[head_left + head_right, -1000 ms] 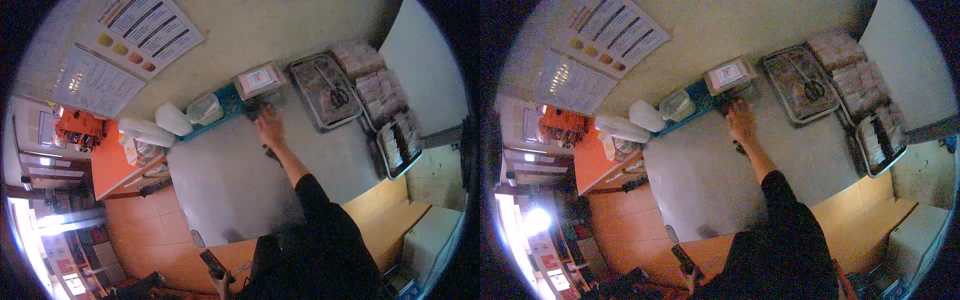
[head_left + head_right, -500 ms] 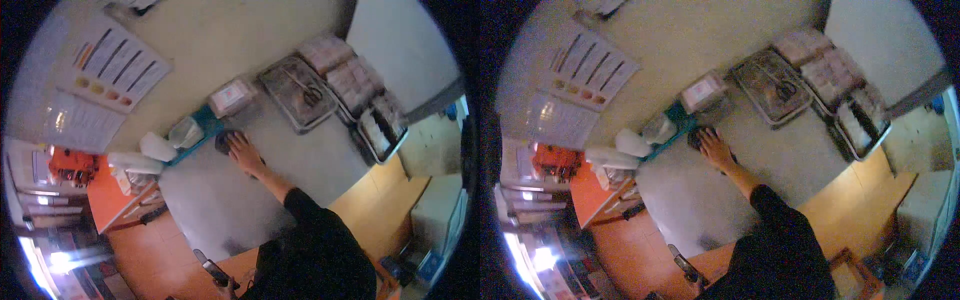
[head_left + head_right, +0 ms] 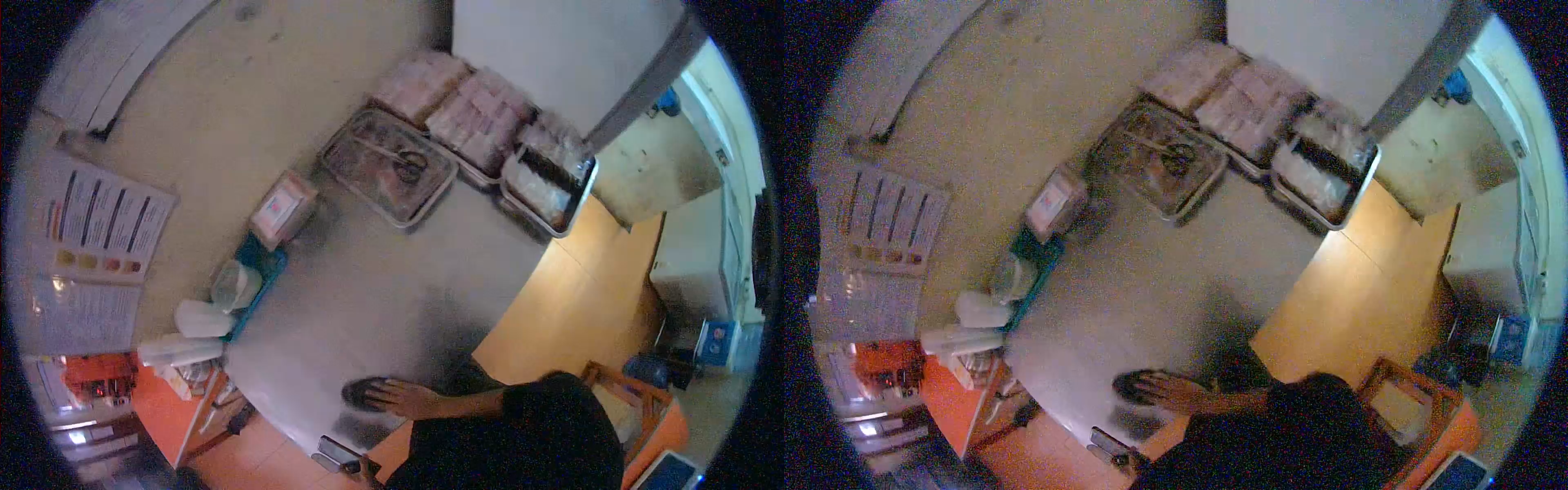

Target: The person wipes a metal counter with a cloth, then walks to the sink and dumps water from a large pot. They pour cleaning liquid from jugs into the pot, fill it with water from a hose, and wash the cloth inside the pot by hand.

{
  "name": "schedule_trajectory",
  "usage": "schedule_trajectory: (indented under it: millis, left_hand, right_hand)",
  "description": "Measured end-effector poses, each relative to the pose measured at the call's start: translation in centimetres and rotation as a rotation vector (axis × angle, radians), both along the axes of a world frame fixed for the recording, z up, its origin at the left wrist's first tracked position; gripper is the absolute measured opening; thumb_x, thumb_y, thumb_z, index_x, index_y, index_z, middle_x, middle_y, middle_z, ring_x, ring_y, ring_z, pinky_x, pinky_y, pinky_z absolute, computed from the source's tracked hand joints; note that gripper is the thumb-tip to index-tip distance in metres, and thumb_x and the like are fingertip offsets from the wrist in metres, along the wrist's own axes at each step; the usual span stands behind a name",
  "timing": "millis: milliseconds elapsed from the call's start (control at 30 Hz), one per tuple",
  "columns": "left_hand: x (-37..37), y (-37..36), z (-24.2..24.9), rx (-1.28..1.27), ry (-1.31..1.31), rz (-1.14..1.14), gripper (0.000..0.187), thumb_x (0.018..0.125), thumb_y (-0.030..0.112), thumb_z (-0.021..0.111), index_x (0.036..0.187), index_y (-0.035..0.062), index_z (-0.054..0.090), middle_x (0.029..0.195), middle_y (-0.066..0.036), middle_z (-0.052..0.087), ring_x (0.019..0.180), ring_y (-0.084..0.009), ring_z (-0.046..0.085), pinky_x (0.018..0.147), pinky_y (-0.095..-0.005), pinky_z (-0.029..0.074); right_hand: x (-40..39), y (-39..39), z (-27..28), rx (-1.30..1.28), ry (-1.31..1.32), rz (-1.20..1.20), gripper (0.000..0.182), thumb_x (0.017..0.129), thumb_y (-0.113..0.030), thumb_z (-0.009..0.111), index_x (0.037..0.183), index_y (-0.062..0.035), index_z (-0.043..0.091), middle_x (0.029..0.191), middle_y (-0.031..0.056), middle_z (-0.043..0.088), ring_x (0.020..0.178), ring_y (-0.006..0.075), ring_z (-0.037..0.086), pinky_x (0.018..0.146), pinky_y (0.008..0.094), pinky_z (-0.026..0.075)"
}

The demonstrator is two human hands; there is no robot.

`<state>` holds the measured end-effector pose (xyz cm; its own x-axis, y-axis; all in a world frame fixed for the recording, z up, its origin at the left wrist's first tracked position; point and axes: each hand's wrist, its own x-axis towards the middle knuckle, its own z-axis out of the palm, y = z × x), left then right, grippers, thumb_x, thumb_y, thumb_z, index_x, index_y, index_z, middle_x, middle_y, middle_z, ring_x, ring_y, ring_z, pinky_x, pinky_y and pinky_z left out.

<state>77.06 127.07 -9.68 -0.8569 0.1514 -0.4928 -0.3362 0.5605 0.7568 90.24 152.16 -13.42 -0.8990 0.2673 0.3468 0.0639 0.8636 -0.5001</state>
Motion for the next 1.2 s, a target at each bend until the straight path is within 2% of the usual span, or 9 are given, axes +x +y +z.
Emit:
schedule_trajectory:
  millis: [133, 200, 367, 500, 600, 767, 833, 1067, 1200]
  left_hand:
    - [-0.2, 2.2, -0.4, 0.009, -0.025, -0.003, 0.062, 0.065, 0.007, 0.073, 0.114, 0.0049, 0.034, 0.089, -0.009, 0.050, 0.069, -0.0174, 0.050, 0.060, -0.0295, 0.046]
    - [-0.3, 3.0, -0.6, 0.021, -0.030, -0.016, 0.062, 0.065, 0.008, 0.073, 0.114, 0.0047, 0.034, 0.090, -0.009, 0.050, 0.069, -0.0174, 0.050, 0.060, -0.0293, 0.045]
    - [0.1, 4.5, -1.4, 0.084, -0.019, -0.020, 0.062, 0.065, 0.009, 0.072, 0.113, 0.0042, 0.034, 0.090, -0.009, 0.049, 0.069, -0.0173, 0.049, 0.059, -0.0289, 0.045]
    - [-1.8, 2.1, -5.1, 0.093, 0.122, -0.119, 0.060, 0.066, 0.006, 0.071, 0.109, 0.0056, 0.029, 0.072, -0.007, 0.049, 0.052, -0.0147, 0.047, 0.041, -0.0275, 0.041]
    - [2.3, 5.5, 0.5, 0.157, -0.049, -0.132, 0.058, 0.067, 0.005, 0.071, 0.107, 0.0053, 0.030, 0.073, -0.006, 0.049, 0.055, -0.0144, 0.049, 0.044, -0.0263, 0.042]
    - [1.4, 3.9, -5.0, 0.309, 0.104, -0.244, 0.061, 0.062, 0.009, 0.075, 0.106, 0.0051, 0.034, 0.076, -0.009, 0.050, 0.062, -0.0171, 0.050, 0.050, -0.0289, 0.043]
    - [1.2, 4.2, -5.4, 0.341, 0.192, -0.320, 0.054, 0.066, 0.002, 0.069, 0.106, 0.0019, 0.032, 0.077, -0.009, 0.050, 0.061, -0.0169, 0.052, 0.049, -0.0281, 0.044]
    - [0.2, 12.7, -5.7, -0.221, 0.602, -0.394, 0.089, 0.044, 0.044, 0.083, 0.105, -0.0055, 0.041, 0.093, -0.018, 0.051, 0.090, -0.0339, 0.051, 0.080, -0.0412, 0.043]
    - [-1.8, 17.4, -8.8, -0.293, 0.610, -0.507, 0.094, 0.044, 0.051, 0.081, 0.104, -0.0094, 0.041, 0.098, -0.021, 0.048, 0.095, -0.0363, 0.048, 0.086, -0.0422, 0.039]
  right_hand:
    - [2.1, 6.5, 0.9, 0.057, -0.238, -0.158, 0.037, 0.083, -0.020, 0.047, 0.117, -0.0071, 0.047, 0.124, 0.0111, 0.044, 0.120, 0.0302, 0.038, 0.102, 0.0439, 0.027]
    - [5.8, 12.8, 0.9, -0.312, -0.409, -0.437, 0.041, 0.084, -0.020, 0.045, 0.123, -0.0072, 0.043, 0.129, 0.0122, 0.040, 0.122, 0.0318, 0.035, 0.103, 0.0476, 0.024]
    - [16.9, 27.0, -4.2, 0.153, -0.104, -1.044, 0.032, 0.083, -0.019, 0.047, 0.108, 0.0002, 0.052, 0.125, 0.0188, 0.044, 0.115, 0.0346, 0.041, 0.097, 0.0436, 0.032]
    - [20.6, 24.0, -0.6, 0.159, -0.091, -1.325, 0.032, 0.086, -0.016, 0.045, 0.111, 0.0045, 0.050, 0.125, 0.0197, 0.043, 0.116, 0.0373, 0.039, 0.099, 0.0450, 0.030]
    - [21.6, 20.9, -1.5, 0.116, 0.069, -1.508, 0.032, 0.088, -0.015, 0.043, 0.113, 0.0045, 0.049, 0.127, 0.0196, 0.042, 0.118, 0.0377, 0.037, 0.099, 0.0441, 0.030]
    - [16.0, 14.6, -4.2, -0.152, 0.138, -1.614, 0.034, 0.087, -0.015, 0.044, 0.115, 0.0039, 0.049, 0.126, 0.0189, 0.044, 0.118, 0.0349, 0.039, 0.098, 0.0424, 0.031]
    - [11.9, 10.6, -4.0, -0.346, 0.081, -1.408, 0.032, 0.085, -0.015, 0.046, 0.113, 0.0011, 0.051, 0.125, 0.0164, 0.046, 0.117, 0.0317, 0.041, 0.098, 0.0438, 0.031]
    - [4.1, -2.7, -5.2, -0.148, 0.125, -0.488, 0.025, 0.084, -0.020, 0.049, 0.104, -0.0083, 0.058, 0.121, 0.0069, 0.052, 0.113, 0.0232, 0.046, 0.096, 0.0411, 0.031]
    - [10.6, -4.6, -3.5, -0.058, 0.093, -0.399, 0.020, 0.082, -0.021, 0.053, 0.097, -0.0100, 0.060, 0.111, 0.0063, 0.056, 0.107, 0.0224, 0.049, 0.092, 0.0397, 0.035]
